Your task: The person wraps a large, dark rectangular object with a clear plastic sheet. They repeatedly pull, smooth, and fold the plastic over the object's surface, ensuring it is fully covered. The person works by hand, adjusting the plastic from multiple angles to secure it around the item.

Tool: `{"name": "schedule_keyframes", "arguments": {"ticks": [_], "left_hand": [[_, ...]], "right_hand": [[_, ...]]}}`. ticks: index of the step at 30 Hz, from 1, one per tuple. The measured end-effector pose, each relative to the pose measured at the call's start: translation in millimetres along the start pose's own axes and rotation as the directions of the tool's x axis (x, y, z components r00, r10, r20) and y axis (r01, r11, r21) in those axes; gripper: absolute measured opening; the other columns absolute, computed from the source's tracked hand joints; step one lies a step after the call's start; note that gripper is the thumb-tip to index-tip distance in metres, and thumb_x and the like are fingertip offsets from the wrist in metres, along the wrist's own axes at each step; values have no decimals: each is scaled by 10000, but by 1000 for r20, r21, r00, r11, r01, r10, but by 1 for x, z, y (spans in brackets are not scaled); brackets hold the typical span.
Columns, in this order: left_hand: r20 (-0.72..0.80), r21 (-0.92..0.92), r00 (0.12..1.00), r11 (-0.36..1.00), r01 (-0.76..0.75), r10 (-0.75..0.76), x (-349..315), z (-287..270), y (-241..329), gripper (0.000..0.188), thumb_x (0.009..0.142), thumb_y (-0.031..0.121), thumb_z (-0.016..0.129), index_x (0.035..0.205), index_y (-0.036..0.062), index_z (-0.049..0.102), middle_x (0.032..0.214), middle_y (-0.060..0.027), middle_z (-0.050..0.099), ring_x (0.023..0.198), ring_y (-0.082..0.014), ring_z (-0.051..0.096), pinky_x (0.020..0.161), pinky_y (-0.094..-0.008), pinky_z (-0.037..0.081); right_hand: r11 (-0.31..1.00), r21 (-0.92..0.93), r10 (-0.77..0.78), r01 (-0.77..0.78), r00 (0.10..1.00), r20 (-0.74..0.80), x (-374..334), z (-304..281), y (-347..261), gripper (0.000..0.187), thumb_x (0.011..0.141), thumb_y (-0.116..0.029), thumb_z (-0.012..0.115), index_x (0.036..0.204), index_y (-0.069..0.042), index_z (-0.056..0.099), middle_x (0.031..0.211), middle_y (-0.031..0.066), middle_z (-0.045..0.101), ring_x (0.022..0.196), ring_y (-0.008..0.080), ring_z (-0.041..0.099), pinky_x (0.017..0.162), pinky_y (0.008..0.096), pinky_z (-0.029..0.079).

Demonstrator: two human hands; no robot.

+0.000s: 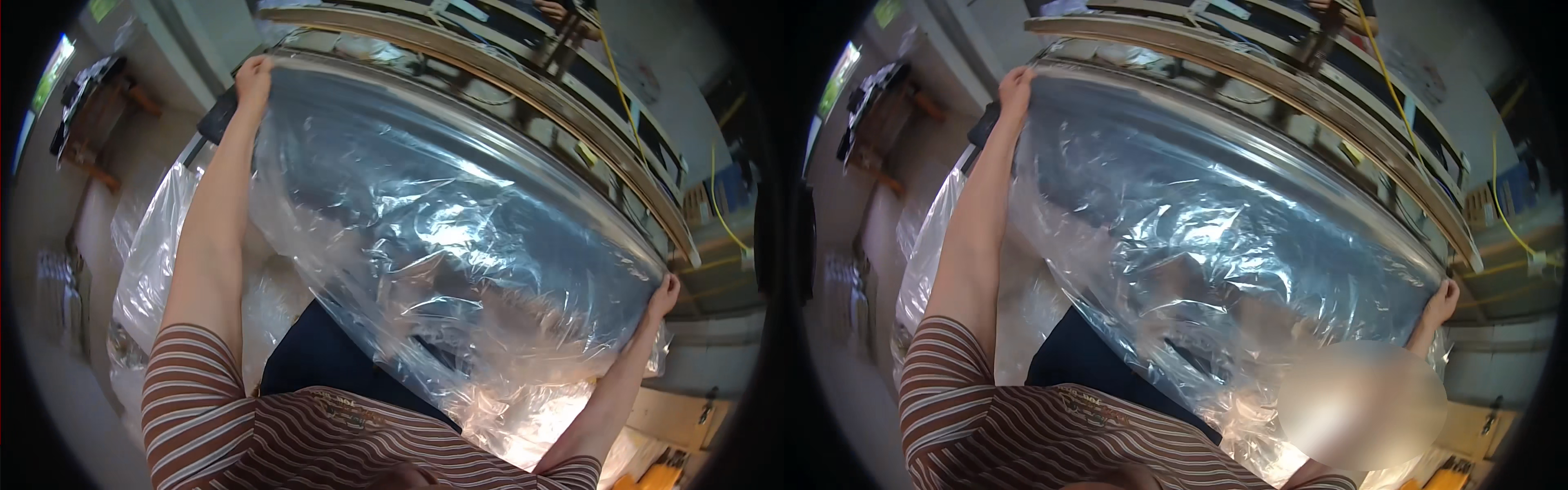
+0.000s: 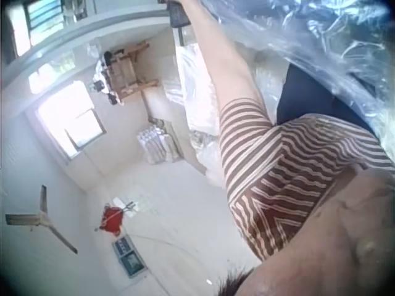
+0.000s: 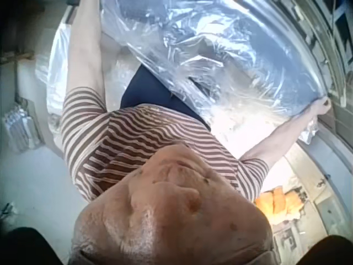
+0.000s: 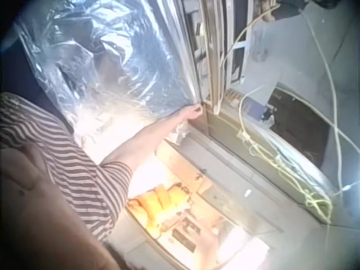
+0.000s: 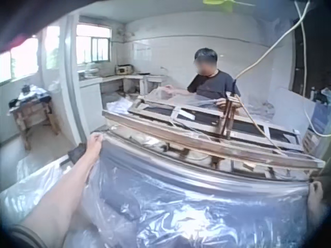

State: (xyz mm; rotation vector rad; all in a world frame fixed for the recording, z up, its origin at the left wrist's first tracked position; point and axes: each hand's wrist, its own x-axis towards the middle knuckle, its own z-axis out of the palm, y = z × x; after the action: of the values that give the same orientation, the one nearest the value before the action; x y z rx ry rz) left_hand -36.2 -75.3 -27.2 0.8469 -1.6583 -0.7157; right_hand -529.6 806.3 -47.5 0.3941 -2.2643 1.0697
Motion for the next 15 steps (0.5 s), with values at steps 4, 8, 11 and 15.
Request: {"name": "schedule_keyframes", "arguments": {"ticks": [4,8,11,15], "left_hand": [[18,-3,999,999,48,-47,10,41,0,234,793,209,640,941,31,680,837,-75,682,784,-150,631,732,-274,473],[-15,44,995,994,97,-97,14,61,17,234,763,227,670,913,49,695,825,-81,686,766,-174,639,720,-302,475],[26,177,996,981,77,-83,10,71,34,220,742,221,674,880,49,693,807,-95,680,780,-217,640,737,-337,479],[-123,250,991,966,72,-42,7,84,33,217,757,222,635,836,24,676,816,-146,664,814,-326,620,771,-376,476]], "right_hand": [[989,-148,19,-12,999,46,28,-3,19,291,894,-256,574,998,14,598,958,112,627,884,209,571,830,312,436],[971,-229,70,-63,997,24,30,7,12,316,883,-279,571,976,21,602,950,126,630,868,244,576,822,327,436],[956,-283,80,-78,997,-5,38,2,10,345,875,-297,582,959,36,612,922,150,634,851,264,586,800,342,442],[910,-411,52,-51,999,-11,46,-8,10,382,870,-307,567,931,68,601,926,164,629,864,269,583,800,347,440]]}}
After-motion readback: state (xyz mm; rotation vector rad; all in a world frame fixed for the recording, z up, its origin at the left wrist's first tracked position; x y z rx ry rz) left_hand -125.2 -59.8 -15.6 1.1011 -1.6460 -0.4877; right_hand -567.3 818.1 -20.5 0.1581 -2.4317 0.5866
